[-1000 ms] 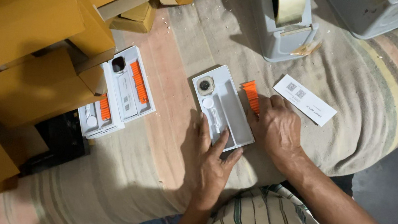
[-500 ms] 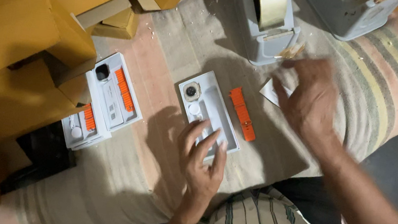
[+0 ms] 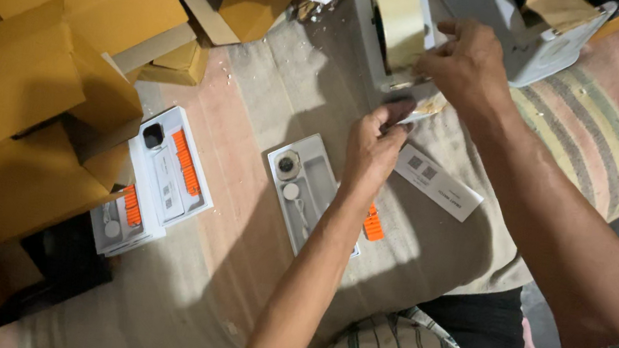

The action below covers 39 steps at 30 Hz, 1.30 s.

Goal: The person packs small camera product boxes at a padded work surface. They fold a paper insert, place a round camera device into a white plastic tray, add an orange strap and paperwork, close the retail box, and place it into a yellow cardboard shipping box, repeating the packing cycle.

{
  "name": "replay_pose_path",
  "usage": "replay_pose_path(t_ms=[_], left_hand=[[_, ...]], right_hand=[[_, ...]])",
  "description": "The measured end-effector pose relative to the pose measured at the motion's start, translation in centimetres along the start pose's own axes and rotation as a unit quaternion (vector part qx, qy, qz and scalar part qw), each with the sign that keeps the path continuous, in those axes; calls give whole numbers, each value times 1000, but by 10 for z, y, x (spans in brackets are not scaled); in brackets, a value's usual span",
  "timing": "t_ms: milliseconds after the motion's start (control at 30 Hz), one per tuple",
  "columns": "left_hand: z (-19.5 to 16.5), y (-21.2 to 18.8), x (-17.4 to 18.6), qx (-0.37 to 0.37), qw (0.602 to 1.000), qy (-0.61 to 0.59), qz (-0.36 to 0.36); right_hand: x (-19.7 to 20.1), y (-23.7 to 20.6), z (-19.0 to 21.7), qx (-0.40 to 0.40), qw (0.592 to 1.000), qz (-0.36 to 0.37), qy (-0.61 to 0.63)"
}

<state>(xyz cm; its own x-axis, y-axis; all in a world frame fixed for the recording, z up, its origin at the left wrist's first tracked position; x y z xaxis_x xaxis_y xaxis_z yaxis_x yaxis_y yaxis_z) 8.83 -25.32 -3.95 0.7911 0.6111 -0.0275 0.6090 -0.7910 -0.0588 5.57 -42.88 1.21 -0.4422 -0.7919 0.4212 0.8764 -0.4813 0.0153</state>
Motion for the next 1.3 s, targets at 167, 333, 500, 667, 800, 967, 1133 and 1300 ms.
replay_pose_path(t_ms=[167, 333, 500, 667, 800, 967, 1133, 1300], left_hand=[[22, 10, 0, -32, 997, -62, 14], [41, 10, 6, -28, 999, -44, 6], [47, 14, 4, -36, 956, -289, 32], [34, 8, 6, 37, 948, -317, -16], [6, 6, 7, 23, 968, -251, -7], [-7, 8, 4, 0, 981, -192, -28], [1, 15, -6, -10, 973, -226, -45], [2, 20, -7, 5, 975, -219, -34]], right_hand=[[6, 1, 16, 7, 1000, -13, 25], [1, -44, 25, -15, 998, -9, 64], [-5, -79, 10, -86, 988, -25, 125], [-16, -88, -2, -92, 981, -30, 168], [-23, -91, -14, -90, 965, -37, 244], [-25, -92, -27, -101, 965, -43, 237], [-28, -92, -27, -63, 950, -41, 304], [-26, -93, -18, -42, 941, -39, 335]])
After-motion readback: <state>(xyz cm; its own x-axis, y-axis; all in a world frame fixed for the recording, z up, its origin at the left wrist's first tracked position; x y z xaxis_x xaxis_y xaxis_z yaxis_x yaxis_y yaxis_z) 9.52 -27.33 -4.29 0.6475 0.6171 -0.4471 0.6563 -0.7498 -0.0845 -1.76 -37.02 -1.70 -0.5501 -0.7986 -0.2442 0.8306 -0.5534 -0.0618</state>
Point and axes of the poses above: each hand's wrist, its own y-axis towards the middle knuckle, its own x-axis out of the back of the hand, z = x × y, the point moved 6 cm from there along y, towards the middle knuckle, and after that the axes turned 12 degrees about z, right-handed, at the moved point
